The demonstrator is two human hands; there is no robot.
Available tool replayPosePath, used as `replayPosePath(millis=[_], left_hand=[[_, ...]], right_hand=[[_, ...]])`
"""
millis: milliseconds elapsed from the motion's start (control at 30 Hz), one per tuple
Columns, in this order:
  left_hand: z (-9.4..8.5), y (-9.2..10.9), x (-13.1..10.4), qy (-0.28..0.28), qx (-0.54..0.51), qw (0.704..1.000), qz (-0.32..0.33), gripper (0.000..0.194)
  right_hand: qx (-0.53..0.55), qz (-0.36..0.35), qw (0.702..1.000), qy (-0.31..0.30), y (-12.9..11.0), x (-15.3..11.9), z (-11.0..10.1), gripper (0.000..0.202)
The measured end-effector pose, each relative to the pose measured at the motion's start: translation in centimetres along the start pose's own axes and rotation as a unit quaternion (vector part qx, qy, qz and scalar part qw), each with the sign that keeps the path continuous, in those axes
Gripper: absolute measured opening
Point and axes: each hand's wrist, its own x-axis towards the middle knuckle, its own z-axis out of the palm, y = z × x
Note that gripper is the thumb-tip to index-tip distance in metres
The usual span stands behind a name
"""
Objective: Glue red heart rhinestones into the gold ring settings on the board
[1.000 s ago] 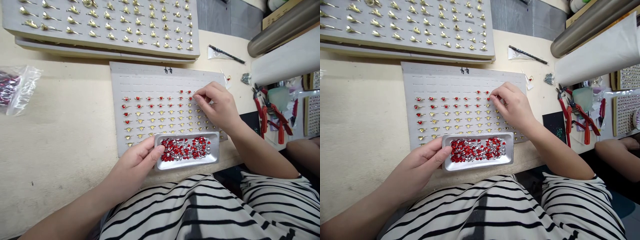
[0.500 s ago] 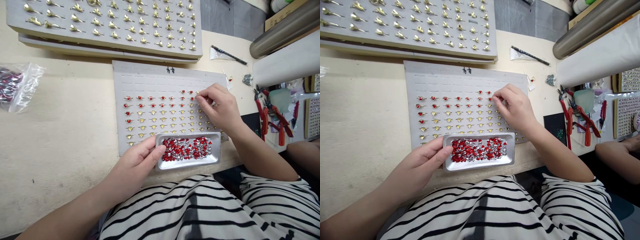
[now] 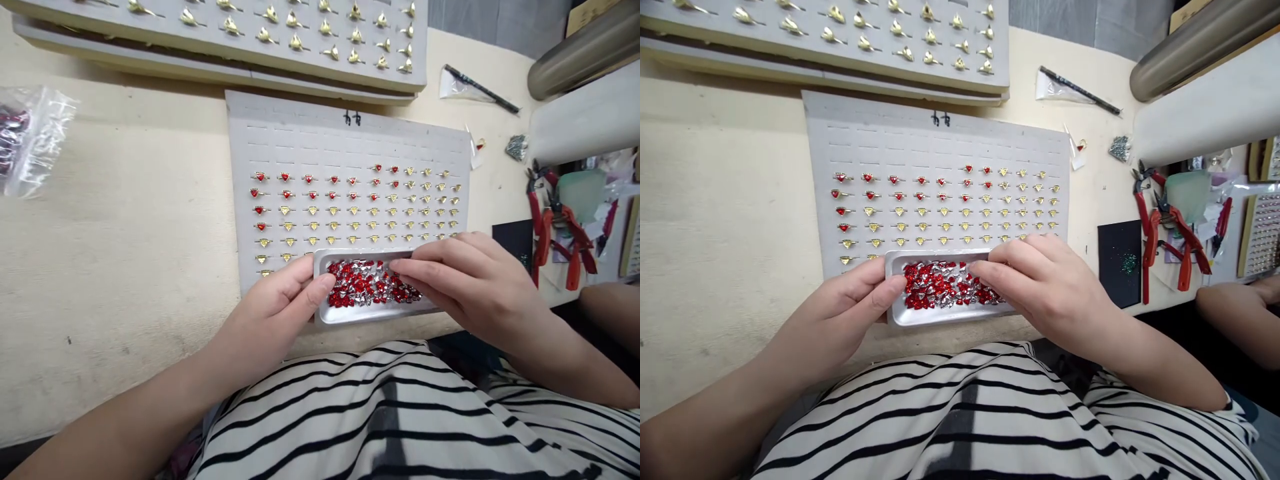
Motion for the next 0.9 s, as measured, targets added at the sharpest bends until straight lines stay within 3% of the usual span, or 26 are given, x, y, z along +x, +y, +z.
replayPosePath(millis=[167, 333, 500, 900], left_hand=[[0.29, 0.16, 0.03, -0.017, -0.046, 0.999, 0.012, 0.031], [0.33, 0.06, 0.08, -0.011, -0.029, 1.000, -0.003, 0.035], [0.37, 0.18, 0.16, -0.010, -0.029, 1.000, 0.002, 0.034], [0.31, 0.04, 0.04, -0.009, -0.025, 1.000, -0.002, 0.033]], right_hand=[[-0.054, -0.013, 0.998, -0.014, 0.42, -0.18, 0.76, 0.030], [-0.047, -0.005, 0.999, -0.013, 0.05, -0.08, 0.73, 0.020], [-0.034, 0.004, 0.999, 0.013, -0.22, -0.12, 0.56, 0.025], [-0.032, 0.003, 0.999, -0.003, -0.18, 0.22, 0.97, 0.012]])
